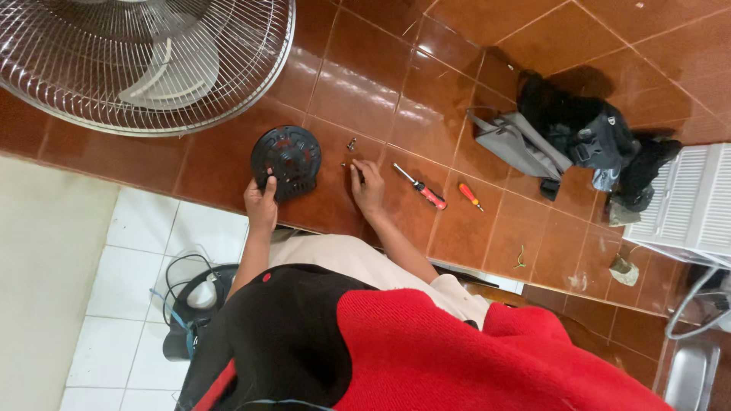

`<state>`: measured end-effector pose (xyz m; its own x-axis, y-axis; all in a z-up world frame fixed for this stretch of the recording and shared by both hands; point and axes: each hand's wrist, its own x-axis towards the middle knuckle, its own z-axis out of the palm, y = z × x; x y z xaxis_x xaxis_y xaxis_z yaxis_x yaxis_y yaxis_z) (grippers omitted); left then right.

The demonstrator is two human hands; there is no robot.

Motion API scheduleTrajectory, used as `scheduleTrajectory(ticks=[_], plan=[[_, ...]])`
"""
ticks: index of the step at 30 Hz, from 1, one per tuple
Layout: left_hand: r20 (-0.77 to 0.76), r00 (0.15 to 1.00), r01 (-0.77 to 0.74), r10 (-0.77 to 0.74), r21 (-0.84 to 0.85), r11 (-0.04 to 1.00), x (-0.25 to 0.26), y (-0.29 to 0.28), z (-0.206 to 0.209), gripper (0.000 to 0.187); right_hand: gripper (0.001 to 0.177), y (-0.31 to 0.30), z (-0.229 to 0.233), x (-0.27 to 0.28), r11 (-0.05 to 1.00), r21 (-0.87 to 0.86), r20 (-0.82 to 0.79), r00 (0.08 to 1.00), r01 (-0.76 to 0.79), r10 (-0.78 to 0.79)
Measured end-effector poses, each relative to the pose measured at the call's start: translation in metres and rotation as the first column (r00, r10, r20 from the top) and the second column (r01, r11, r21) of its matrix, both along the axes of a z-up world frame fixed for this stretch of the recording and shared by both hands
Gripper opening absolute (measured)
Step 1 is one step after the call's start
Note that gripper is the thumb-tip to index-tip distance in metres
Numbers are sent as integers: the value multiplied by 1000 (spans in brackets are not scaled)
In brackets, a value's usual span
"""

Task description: The person assembles a fan motor by attaching a black plastic component to the motor housing using a screwdriver and screws. They align the parts, insert screws, and tighten them to secure the assembly.

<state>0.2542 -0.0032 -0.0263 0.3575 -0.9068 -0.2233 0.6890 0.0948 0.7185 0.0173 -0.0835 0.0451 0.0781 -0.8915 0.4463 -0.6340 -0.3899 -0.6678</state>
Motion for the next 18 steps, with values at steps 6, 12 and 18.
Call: scheduleTrajectory(ticks=[6,12,18], plan=[[9,1000,6,-6,-23,1000,0,0,4,24,12,-1,-1,-2,1000,-19,38,999,-9,10],[28,1000,-6,6,4,1000,-1,0,-4,24,12,-3,-2,0,1000,-20,14,1000,-18,18],[38,999,-16,17,-9,1000,-3,2,-8,23,13,-2,10,5,998,64,-26,1000,-15,17]])
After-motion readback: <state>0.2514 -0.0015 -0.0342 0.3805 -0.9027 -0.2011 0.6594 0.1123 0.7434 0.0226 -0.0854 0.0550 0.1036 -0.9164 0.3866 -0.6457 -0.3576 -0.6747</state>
